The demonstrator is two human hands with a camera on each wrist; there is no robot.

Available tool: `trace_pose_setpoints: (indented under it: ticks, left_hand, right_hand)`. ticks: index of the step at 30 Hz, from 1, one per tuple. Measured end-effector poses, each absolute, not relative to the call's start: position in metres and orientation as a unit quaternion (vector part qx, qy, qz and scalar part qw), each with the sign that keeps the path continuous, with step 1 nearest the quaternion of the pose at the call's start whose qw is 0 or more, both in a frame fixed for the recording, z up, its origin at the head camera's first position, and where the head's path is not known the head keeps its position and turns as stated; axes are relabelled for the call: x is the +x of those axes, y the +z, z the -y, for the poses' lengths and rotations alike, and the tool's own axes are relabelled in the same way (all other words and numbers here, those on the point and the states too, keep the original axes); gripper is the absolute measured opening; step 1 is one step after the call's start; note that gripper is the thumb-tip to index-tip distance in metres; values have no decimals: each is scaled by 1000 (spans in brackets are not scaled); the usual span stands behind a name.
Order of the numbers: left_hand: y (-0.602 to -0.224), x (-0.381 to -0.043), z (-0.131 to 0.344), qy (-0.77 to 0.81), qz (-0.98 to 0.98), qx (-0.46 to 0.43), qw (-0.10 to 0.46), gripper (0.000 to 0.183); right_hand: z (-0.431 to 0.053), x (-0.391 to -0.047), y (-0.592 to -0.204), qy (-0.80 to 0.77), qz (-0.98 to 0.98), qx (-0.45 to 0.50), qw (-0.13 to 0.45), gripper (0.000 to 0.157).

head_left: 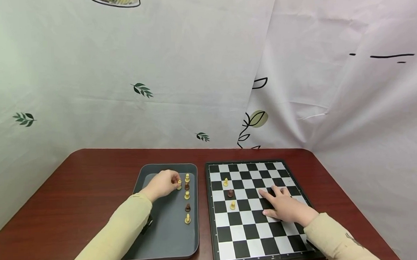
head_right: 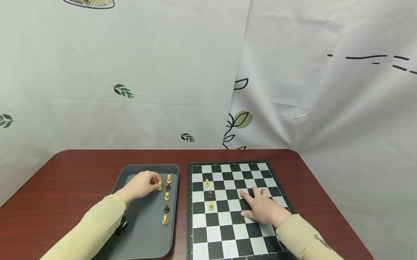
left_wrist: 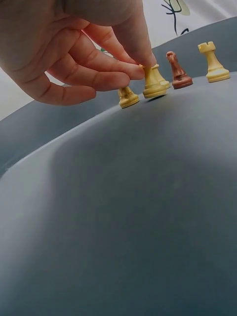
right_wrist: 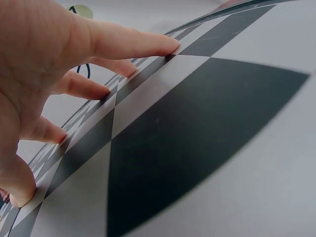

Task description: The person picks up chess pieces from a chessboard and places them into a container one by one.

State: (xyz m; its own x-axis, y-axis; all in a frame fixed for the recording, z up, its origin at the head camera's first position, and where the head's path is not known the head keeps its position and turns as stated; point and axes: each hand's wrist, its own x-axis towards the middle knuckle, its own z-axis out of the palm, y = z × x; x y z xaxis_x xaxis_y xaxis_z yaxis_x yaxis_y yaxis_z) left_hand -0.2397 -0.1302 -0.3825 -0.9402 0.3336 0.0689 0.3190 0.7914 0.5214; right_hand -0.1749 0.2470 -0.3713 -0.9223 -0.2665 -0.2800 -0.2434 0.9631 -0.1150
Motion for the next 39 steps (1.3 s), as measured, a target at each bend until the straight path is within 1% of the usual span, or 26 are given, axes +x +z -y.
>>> trace_pose_setpoints:
  ticks: [9, 23, 39]
  left_hand:
    - [-382, -238, 130, 265, -950, 164, 12, 5]
    - [-383, -239, 132, 260, -951, 164, 12, 3]
    - [-381, -237, 136, 264, -949, 170, 10, 7]
  right_hand:
    - [-248, -174, -373, -44, -980, -133, 139, 68]
    - [-249, -173, -371, -48, -979, -140, 141, 67]
    - [-249, -174, -371, -50, -978, -140, 146, 68]
